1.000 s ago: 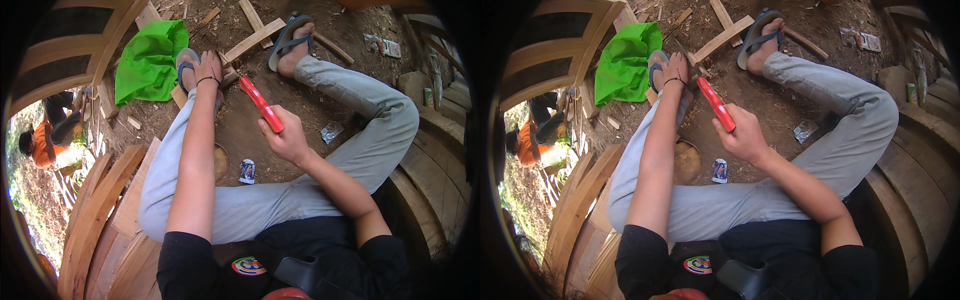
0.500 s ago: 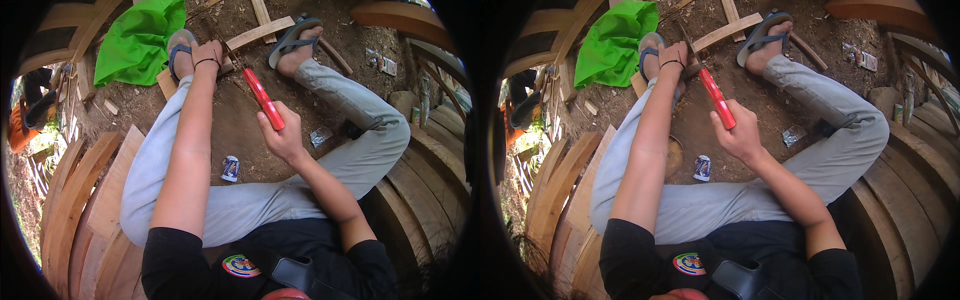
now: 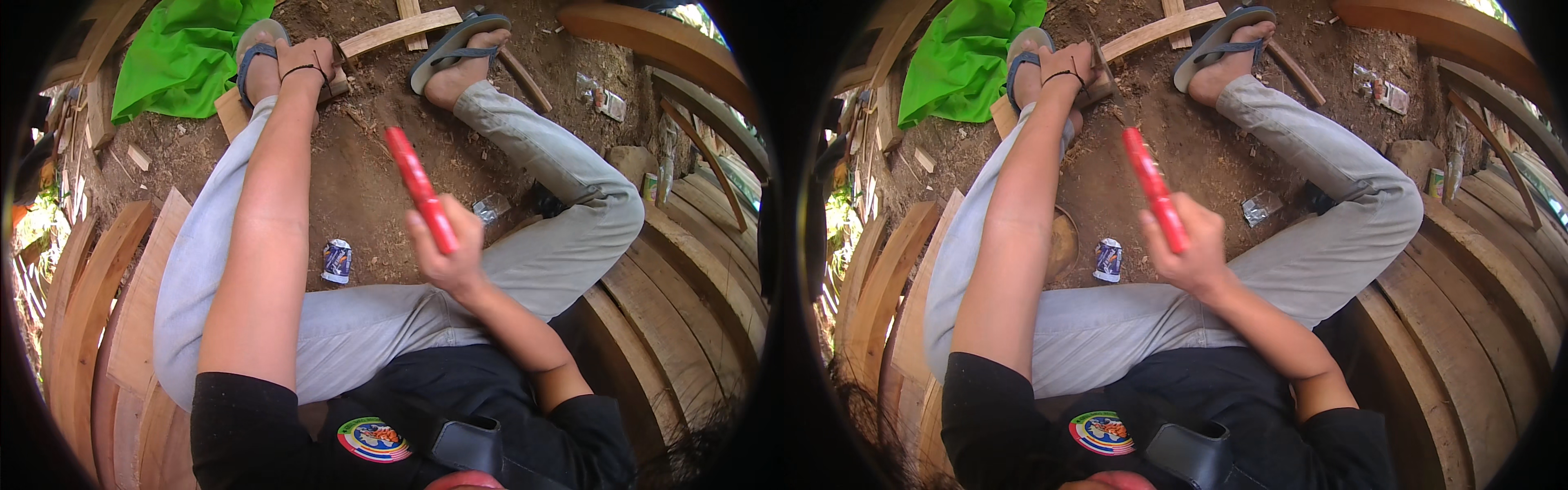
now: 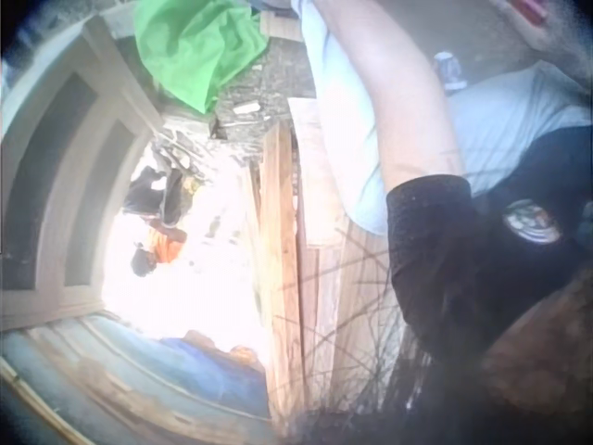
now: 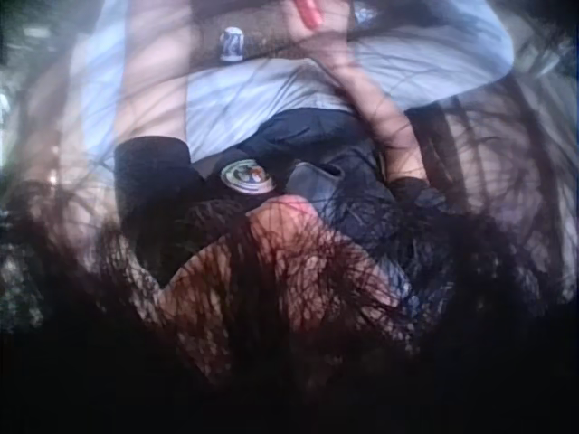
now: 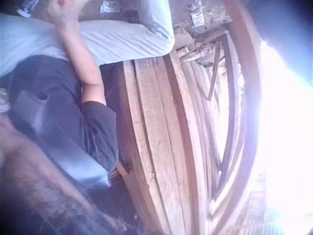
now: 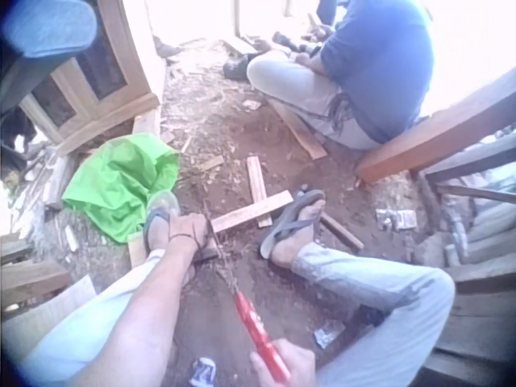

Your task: The person saws a piece of wood and then hammers a small wooden piece into a larger block while sitting on the floor.

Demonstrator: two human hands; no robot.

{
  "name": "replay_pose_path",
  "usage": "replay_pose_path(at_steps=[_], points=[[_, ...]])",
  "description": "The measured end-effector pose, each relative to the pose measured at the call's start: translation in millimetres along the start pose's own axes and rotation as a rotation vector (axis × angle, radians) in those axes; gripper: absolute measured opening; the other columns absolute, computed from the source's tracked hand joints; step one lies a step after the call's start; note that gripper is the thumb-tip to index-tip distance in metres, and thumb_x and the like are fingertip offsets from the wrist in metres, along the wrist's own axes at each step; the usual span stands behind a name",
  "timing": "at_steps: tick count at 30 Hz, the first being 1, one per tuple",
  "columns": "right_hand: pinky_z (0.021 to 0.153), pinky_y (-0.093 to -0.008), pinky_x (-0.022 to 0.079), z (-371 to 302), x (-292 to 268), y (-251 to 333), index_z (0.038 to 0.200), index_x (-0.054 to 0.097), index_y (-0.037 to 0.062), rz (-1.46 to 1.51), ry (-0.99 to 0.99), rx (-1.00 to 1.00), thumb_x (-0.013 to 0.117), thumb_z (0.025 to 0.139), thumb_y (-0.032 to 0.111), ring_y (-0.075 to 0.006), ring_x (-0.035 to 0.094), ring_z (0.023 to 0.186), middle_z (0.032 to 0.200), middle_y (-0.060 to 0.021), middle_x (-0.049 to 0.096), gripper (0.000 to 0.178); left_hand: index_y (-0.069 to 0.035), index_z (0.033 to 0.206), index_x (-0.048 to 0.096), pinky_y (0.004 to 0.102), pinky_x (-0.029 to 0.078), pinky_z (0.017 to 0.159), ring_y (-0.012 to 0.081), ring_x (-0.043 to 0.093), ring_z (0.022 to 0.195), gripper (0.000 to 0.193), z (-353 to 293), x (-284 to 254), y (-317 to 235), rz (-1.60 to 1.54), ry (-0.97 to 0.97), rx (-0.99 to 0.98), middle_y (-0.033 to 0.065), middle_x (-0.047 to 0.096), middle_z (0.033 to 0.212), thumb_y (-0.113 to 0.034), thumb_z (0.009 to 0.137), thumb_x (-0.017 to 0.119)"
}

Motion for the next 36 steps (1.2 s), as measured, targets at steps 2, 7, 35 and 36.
replay_pose_path(at_steps=[2, 7, 35, 36], points=[[0.047, -0.0343, 0.042, 1, -14, -6, 0.076, 0.056, 0.0025, 0.029, -0.034, -0.012, 0.069, 0.083, 0.007, -0.0222, 0.055, 0.048, 0.060, -0.0103, 0.053, 0.015, -0.017, 0.108, 0.068, 0.0490, 0.033, 0.095, 0.0256, 0.067, 0.103, 0.032, 14, 2, -8, 0.016, -0.062, 0.037, 0.0066, 0.070, 0.112, -0.037, 0.084, 0.069], [0.047, -0.0358, 0.041, 47, 25, -29, 0.076, 0.056, 0.0031, 0.019, -0.062, -0.080, 0.068, 0.083, 0.008, -0.0232, 0.054, 0.047, 0.057, -0.0108, 0.052, 0.014, -0.017, 0.107, 0.069, 0.0468, 0.034, 0.095, 0.0256, 0.068, 0.104, 0.030, 11, 8, -2, 0.040, -0.068, 0.012, 0.0082, 0.071, 0.110, -0.035, 0.082, 0.070], [0.047, -0.0297, 0.037, -5, -19, -24, 0.077, 0.055, 0.0027, 0.058, -0.031, 0.125, 0.068, 0.084, 0.008, -0.0118, 0.047, 0.048, 0.057, -0.0051, 0.049, 0.015, -0.019, 0.118, 0.066, 0.0471, 0.032, 0.097, 0.0227, 0.065, 0.109, 0.039, 8, 5, -4, 0.033, -0.019, 0.050, 0.0070, 0.068, 0.119, -0.036, 0.083, 0.067], [0.047, -0.0296, 0.037, -7, -11, -20, 0.077, 0.055, 0.0030, 0.082, -0.024, 0.147, 0.068, 0.084, 0.009, -0.0116, 0.046, 0.049, 0.057, -0.0050, 0.049, 0.016, -0.018, 0.117, 0.067, 0.0465, 0.032, 0.097, 0.0223, 0.065, 0.110, 0.039, 4, 2, -1, 0.007, -0.021, 0.033, 0.0067, 0.068, 0.119, -0.036, 0.082, 0.068]])
Point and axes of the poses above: each hand's wrist, its own z-axis towards the middle knuckle, its own x-axis out of the palm, y = z × x, the point moved 10 cm from there along z, towards the middle knuckle
